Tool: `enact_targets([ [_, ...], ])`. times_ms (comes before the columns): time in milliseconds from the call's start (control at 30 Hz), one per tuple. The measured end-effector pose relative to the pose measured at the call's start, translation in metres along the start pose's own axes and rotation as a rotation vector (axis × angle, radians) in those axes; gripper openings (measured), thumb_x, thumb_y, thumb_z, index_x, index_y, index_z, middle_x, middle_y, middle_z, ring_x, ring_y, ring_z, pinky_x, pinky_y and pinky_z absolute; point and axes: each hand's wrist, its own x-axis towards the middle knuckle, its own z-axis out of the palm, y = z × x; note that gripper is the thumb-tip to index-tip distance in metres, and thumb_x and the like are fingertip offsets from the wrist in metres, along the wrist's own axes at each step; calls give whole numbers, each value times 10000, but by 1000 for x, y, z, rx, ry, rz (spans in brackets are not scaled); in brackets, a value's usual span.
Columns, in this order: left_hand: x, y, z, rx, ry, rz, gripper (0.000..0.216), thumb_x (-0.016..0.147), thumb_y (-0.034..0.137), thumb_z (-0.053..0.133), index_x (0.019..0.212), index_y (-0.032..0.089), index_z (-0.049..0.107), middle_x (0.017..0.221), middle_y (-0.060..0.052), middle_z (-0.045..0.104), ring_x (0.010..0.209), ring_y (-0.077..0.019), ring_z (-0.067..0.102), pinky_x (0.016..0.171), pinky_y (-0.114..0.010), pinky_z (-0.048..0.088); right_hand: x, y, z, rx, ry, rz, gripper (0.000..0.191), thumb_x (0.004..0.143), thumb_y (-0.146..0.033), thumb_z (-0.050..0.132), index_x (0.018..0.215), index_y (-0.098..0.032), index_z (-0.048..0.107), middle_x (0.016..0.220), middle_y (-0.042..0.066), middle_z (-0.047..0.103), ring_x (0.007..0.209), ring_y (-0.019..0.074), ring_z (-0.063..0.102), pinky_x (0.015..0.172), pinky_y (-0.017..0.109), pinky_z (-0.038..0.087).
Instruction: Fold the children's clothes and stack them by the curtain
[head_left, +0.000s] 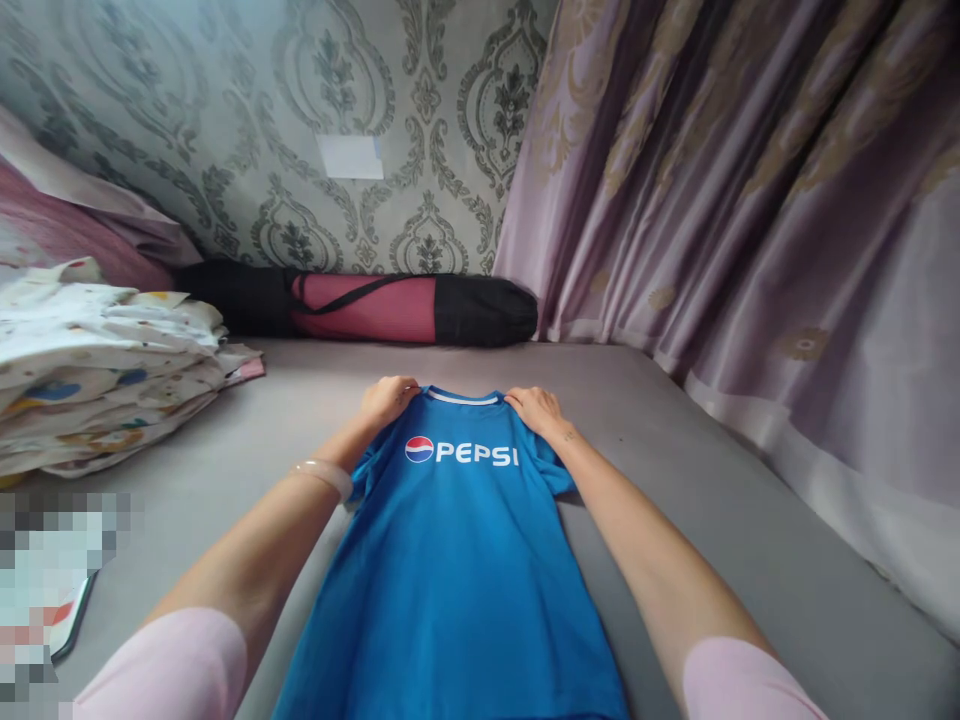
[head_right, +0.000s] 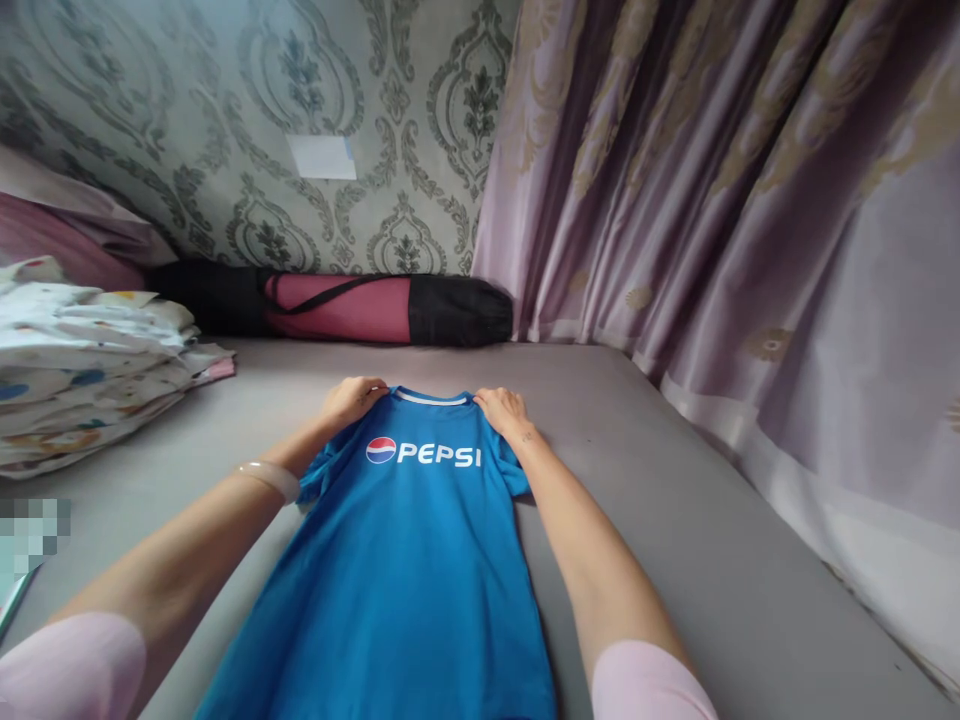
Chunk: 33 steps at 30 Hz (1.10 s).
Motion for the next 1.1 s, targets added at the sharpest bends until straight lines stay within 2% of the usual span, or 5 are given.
enact_targets([
  [500, 38, -2, 17, -1, -17, -148, 336, 885, 403, 482, 1062, 243, 720, 1099, -91, 727, 1020, -259, 661, 763, -268, 482, 42, 4, 19, 201, -16, 110, 347, 972, -425, 427, 1130, -223, 661, 1156, 134, 690, 1123, 289, 609, 920, 380, 418],
  [633, 33, -17, 9, -188, -65, -183, 443, 845, 557, 495, 871, 183, 732, 869, -75, 742, 857, -229, 669, 654, -230, 459, 46, 21, 15, 391, -98, 172, 545, 984, -541, 298, 961, -173, 701, 1065, 126, 720, 1040, 253, 643, 850, 297, 451],
  [767, 9, -44, -8, -465, -159, -231, 516, 685, 687, 602, 647, 177, 672, 566, -21, 618, 659, -215, 604, 520, -236, 409, 39, 53, 5, 603, -255, 253, 703, 991, -545, 132, 868, -150, 700, 867, 98, 737, 740, 171, 664, 668, 242, 480],
  [933, -19, -77, -21, -621, -221, -302, 548, 551, 708, 685, 726, 190, 722, 707, -38, 703, 786, -260, 639, 626, -266, 486, 13, 83, -5, 756, -380, 336, 371, 902, -373, 416, 751, -147, 668, 643, 40, 660, 536, 119, 559, 539, 212, 435],
  [1100, -33, -78, -25, -653, -235, -294, 542, 483, 663, 735, 758, 196, 714, 819, -59, 732, 863, -262, 639, 711, -272, 486, -11, 87, -7, 787, -307, 334, 122, 692, -174, 614, 572, -155, 605, 454, -57, 460, 464, 81, 420, 467, 185, 330],
])
